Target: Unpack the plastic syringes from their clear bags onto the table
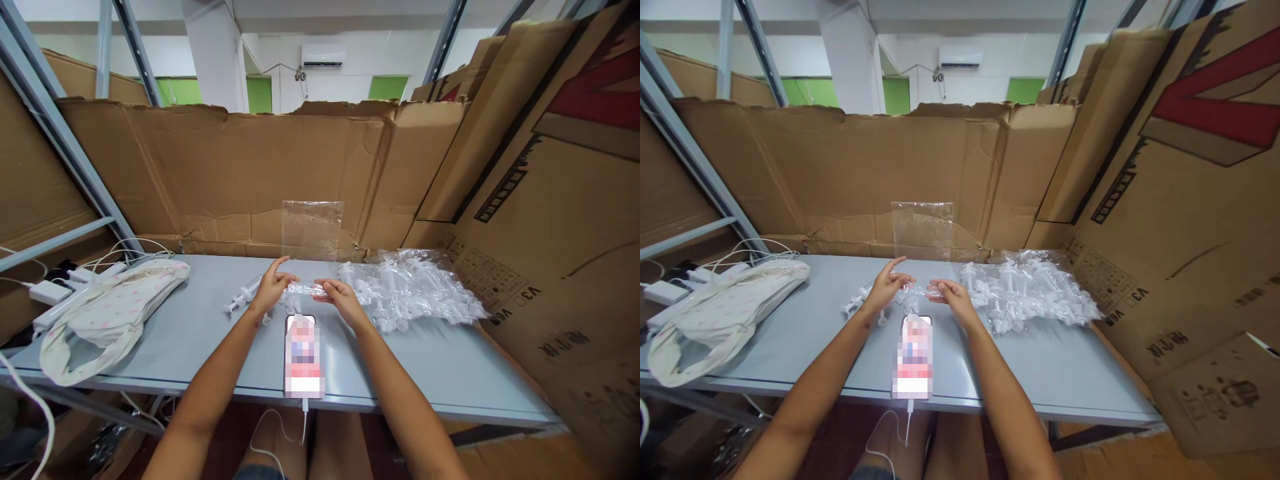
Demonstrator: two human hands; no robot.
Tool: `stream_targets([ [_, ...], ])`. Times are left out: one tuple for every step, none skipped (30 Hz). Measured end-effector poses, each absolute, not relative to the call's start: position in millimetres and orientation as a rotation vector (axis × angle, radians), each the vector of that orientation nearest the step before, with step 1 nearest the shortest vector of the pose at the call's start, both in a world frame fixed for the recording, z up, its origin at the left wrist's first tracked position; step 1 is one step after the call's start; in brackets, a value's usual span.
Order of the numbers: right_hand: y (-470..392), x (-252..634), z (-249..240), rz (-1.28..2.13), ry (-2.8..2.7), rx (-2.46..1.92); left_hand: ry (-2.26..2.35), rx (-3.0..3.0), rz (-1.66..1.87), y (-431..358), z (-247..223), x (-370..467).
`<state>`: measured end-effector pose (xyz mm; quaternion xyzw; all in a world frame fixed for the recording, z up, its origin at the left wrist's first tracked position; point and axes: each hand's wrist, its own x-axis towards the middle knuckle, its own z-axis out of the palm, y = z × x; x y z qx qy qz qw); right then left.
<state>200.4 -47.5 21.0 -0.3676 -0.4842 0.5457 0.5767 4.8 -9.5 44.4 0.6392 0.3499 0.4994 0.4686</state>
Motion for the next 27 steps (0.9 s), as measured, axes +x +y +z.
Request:
stream_targets([
  [-48.1,201.0,21.5,1.296,-1.134,-0.849,0.851,1.571,1.212,-9.7,45.1,3.9],
  [-48.9,201.2,22.0,1.316,-1.136,-0.839,0.845,1.571,1.202,-10.0,46.0,3.2],
  [-49.8,201.3,22.6,1.337,-1.139,-0.834,0.839,1.572,1.196,-10.6,47.2,2.7],
  [-50.7,201.1,23.3,1.356,-1.145,-0.830,0.834,1.574,1.195,-11.1,48.6,2.2],
  [-51.7,201.0,24.0,1.373,-1.152,-0.830,0.831,1.579,1.201,-11.5,50.4,1.3],
  [-52.7,200.9,24.8,1.384,-1.157,-0.834,0.835,1.586,1.217,-11.7,52.6,-0.3],
  [-53.4,201.0,25.5,1.388,-1.161,-0.839,0.847,1.593,1.240,-11.5,55.1,-2.9],
  [-53.9,201.3,26.3,1.384,-1.162,-0.845,0.869,1.595,1.264,-10.9,57.8,-7.0],
  [-54.2,202.0,27.0,1.373,-1.160,-0.851,0.902,1.593,1.292,-9.8,60.6,-12.9],
  [-54.1,202.9,27.6,1.356,-1.156,-0.861,0.944,1.587,1.314,-8.3,63.3,-20.6],
  [-53.7,204.0,28.1,1.334,-1.149,-0.875,0.995,1.574,1.327,-6.3,65.6,-30.5],
  [-53.1,205.3,28.4,1.310,-1.141,-0.893,1.049,1.561,1.358,-4.0,67.2,-42.2],
  [-52.3,206.7,28.6,1.285,-1.131,-0.916,1.110,1.554,1.385,-1.4,68.2,-55.7],
  [-51.5,208.1,28.6,1.259,-1.120,-0.939,1.184,1.534,1.403,1.3,68.3,-70.5],
  [-50.7,209.4,28.5,1.235,-1.113,-0.962,1.264,1.517,1.399,4.0,67.6,-86.3],
  [-49.9,210.6,28.3,1.212,-1.111,-0.980,1.348,1.502,1.377,6.5,66.1,-102.6],
  [-49.3,211.6,28.0,1.191,-1.113,-0.995,1.434,1.499,1.355,8.6,64.0,-118.9],
  [-48.8,212.5,27.6,1.173,-1.117,-1.005,1.551,1.485,1.321,10.4,61.5,-134.7],
  [-48.4,213.1,27.3,1.158,-1.119,-1.012,1.670,1.482,1.279,11.8,58.6,-149.7],
  [-48.0,213.4,26.9,1.146,-1.119,-1.018,1.775,1.499,1.228,13.0,55.6,-163.3],
  [-47.7,213.5,26.6,1.138,-1.117,-1.023,1.874,1.527,1.158,14.0,52.6,-175.4],
  [-47.4,213.4,26.2,1.133,-1.112,-1.027,1.948,1.567,1.063,15.0,49.6,-185.5],
  [-47.1,213.0,25.7,1.130,-1.108,-1.032,2.029,1.603,0.962,16.3,46.9,-193.5],
  [-46.7,212.6,25.2,1.128,-1.106,-1.037,2.089,1.666,0.839,17.7,44.4,-199.2],
  [-46.4,212.1,24.6,1.126,-1.107,-1.043,2.149,1.719,0.714,19.4,42.3,-202.8],
  [-46.0,211.6,24.0,1.123,-1.109,-1.049,2.198,1.776,0.592,21.2,40.6,-204.3],
  [-45.7,211.1,23.4,1.120,-1.111,-1.055,2.236,1.834,0.478,23.0,39.4,-204.0],
])
